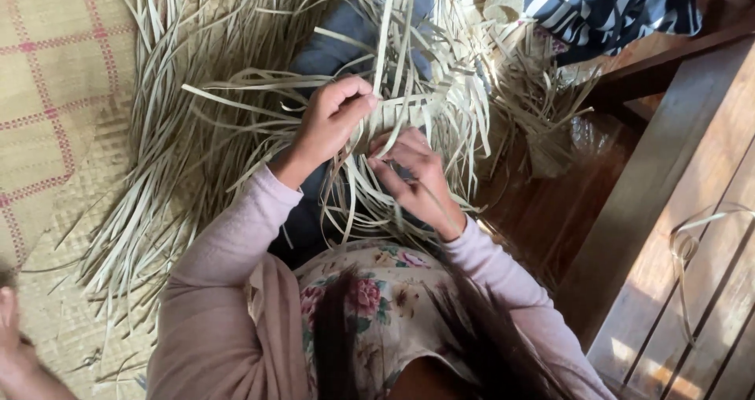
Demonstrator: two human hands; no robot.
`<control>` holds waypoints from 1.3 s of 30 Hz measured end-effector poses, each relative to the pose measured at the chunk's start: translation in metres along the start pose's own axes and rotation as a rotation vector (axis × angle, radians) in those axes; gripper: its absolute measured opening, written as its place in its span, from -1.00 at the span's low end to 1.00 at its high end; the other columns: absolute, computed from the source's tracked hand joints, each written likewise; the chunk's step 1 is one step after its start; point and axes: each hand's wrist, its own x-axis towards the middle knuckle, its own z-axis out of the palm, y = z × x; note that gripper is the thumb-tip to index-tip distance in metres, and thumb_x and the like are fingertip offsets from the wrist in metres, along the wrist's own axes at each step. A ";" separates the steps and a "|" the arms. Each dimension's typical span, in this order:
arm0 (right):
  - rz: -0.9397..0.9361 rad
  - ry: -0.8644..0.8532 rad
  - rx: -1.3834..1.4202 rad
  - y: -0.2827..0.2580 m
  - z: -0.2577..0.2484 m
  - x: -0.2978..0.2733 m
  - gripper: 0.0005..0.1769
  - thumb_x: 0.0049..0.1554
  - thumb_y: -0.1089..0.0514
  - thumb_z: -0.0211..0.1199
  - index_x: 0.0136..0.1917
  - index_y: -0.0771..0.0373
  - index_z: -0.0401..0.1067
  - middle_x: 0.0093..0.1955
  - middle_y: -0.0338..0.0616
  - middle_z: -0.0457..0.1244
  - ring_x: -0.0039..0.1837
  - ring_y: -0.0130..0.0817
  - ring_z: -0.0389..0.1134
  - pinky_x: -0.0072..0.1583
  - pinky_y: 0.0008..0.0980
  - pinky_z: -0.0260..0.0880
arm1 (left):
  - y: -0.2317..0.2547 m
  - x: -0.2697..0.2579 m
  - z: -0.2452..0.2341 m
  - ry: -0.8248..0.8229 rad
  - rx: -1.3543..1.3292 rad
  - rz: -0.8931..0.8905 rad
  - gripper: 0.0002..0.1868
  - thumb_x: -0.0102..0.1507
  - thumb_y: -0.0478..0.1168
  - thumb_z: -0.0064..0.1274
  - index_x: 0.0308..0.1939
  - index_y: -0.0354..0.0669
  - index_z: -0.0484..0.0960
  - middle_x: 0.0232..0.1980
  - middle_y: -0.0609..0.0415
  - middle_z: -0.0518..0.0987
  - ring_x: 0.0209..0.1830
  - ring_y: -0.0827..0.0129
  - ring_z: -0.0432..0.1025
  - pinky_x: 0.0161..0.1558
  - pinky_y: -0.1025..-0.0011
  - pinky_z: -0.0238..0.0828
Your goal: Weaving long, thin strips of dried plant material into a structured pattern to create a handcrafted item.
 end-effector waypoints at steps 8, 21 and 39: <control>-0.036 -0.056 0.103 -0.002 -0.004 -0.010 -0.92 -0.11 0.32 0.27 -0.27 0.28 0.43 -0.20 -0.04 0.26 -0.06 -0.13 0.25 0.06 -0.16 0.19 | 0.016 -0.006 -0.005 -0.038 0.187 0.162 -0.84 0.12 -0.42 -0.03 -0.57 -0.30 0.40 -0.56 -0.03 0.31 -0.55 0.22 0.23 -0.40 0.40 0.12; 0.310 -0.007 -0.227 -0.033 -0.015 -0.002 -0.81 -0.01 0.25 0.21 -0.21 0.49 0.37 -0.31 0.20 0.27 -0.19 0.05 0.34 -0.10 -0.17 0.32 | 0.024 -0.019 0.009 -0.086 0.241 0.248 -0.85 0.16 -0.41 -0.13 -0.52 -0.22 0.35 -0.42 0.10 0.28 -0.42 0.34 0.19 -0.33 0.45 0.09; 0.378 -0.327 -0.204 -0.015 -0.042 0.059 -0.81 0.06 0.37 0.04 -0.39 0.39 0.33 -0.59 -0.08 0.08 -0.60 -0.43 0.03 -0.47 -0.55 0.10 | 0.032 -0.021 0.003 -0.090 0.087 0.206 -0.82 0.18 -0.41 -0.09 -0.55 -0.36 0.44 -0.43 0.01 0.34 -0.56 0.45 0.16 -0.50 0.53 0.14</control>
